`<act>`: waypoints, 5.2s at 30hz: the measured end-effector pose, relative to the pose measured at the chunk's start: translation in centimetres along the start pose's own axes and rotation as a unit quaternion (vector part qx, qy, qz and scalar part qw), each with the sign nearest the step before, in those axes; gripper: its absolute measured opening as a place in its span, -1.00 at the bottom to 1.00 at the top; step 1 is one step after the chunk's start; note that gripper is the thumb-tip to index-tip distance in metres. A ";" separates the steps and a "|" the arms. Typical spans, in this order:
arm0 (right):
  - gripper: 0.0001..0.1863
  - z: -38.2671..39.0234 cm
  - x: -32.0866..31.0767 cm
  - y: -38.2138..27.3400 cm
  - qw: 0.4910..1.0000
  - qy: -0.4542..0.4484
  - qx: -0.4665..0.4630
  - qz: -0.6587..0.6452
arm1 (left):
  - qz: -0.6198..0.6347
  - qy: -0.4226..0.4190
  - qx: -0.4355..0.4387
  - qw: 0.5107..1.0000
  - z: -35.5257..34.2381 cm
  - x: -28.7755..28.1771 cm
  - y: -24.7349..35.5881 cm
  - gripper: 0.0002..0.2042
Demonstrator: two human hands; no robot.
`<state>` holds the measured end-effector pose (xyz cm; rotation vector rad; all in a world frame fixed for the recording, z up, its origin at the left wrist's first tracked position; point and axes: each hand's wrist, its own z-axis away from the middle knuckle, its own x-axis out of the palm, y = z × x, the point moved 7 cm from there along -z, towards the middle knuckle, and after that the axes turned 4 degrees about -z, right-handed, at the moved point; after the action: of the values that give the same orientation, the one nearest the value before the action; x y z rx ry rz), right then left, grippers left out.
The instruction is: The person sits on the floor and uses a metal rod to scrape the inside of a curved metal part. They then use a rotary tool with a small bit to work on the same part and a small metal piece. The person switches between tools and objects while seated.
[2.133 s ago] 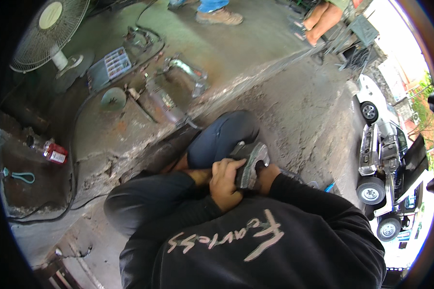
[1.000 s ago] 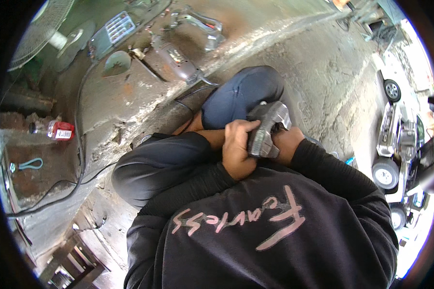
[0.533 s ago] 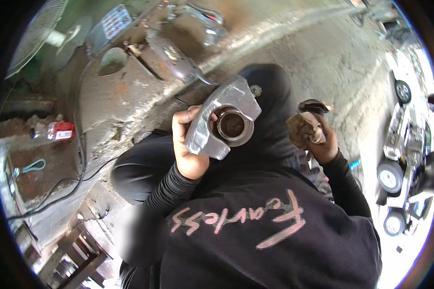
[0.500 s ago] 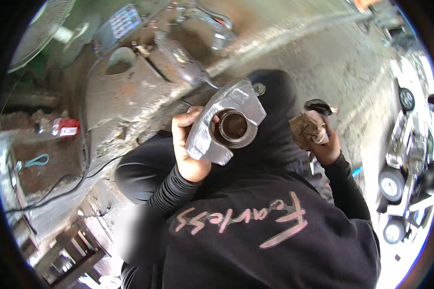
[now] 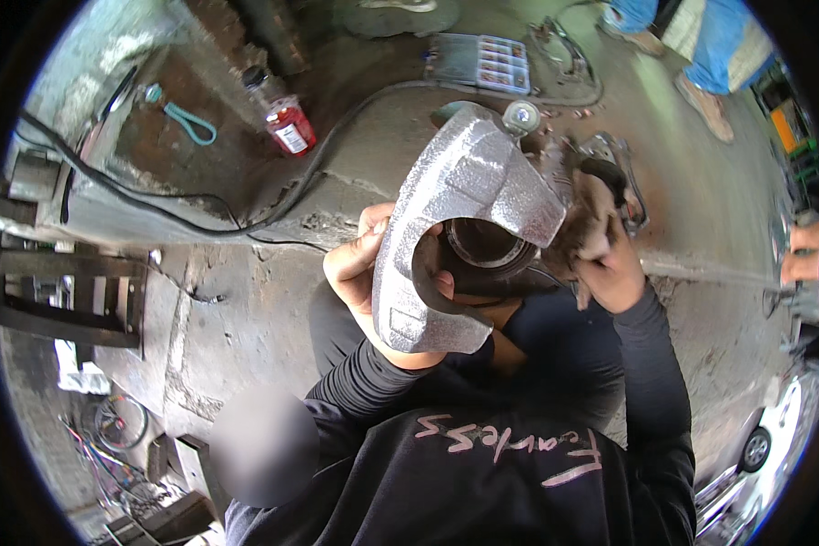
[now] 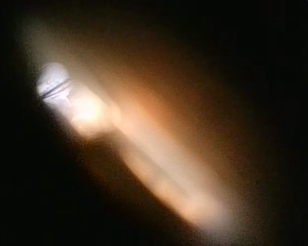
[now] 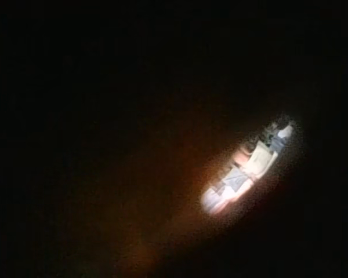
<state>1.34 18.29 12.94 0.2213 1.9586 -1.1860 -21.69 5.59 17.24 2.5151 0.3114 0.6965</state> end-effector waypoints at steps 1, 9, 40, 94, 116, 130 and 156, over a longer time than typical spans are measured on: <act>-0.22 -1.8 1.2 -0.6 1.000 -0.010 0.014 0.011 | -0.017 0.026 0.017 0.999 -0.3 -0.9 -0.2 -0.43; -0.28 -14.1 13.6 -7.2 0.979 -0.119 -0.162 -0.022 | -0.103 0.144 0.062 0.982 -1.5 -7.7 -1.5 -0.65; -0.53 10.8 15.6 0.2 0.859 -0.333 0.093 -0.377 | -0.018 0.006 -0.309 0.951 -2.7 1.7 -9.2 -0.37; -0.66 14.1 20.4 1.9 0.808 -0.358 -0.168 -0.437 | -0.208 -0.396 -0.601 0.662 4.6 35.6 -38.4 -0.72; -0.45 13.3 17.6 2.6 0.803 -0.449 -0.005 -0.392 | -0.092 -0.091 -0.512 0.849 -3.7 1.6 -19.2 -0.63; -0.65 2.9 5.1 -0.5 0.908 -0.123 0.115 -0.382 | 0.033 -0.003 -0.485 0.874 2.6 -2.6 -18.0 -0.83; -0.69 -23.3 4.0 2.3 0.997 0.045 0.043 0.051 | 0.157 0.065 -0.579 0.797 1.9 -3.9 -17.5 -0.79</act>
<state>-12.95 37.25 13.79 0.4210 1.9519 -1.2138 -25.37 18.29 4.97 1.3235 -0.4153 0.8291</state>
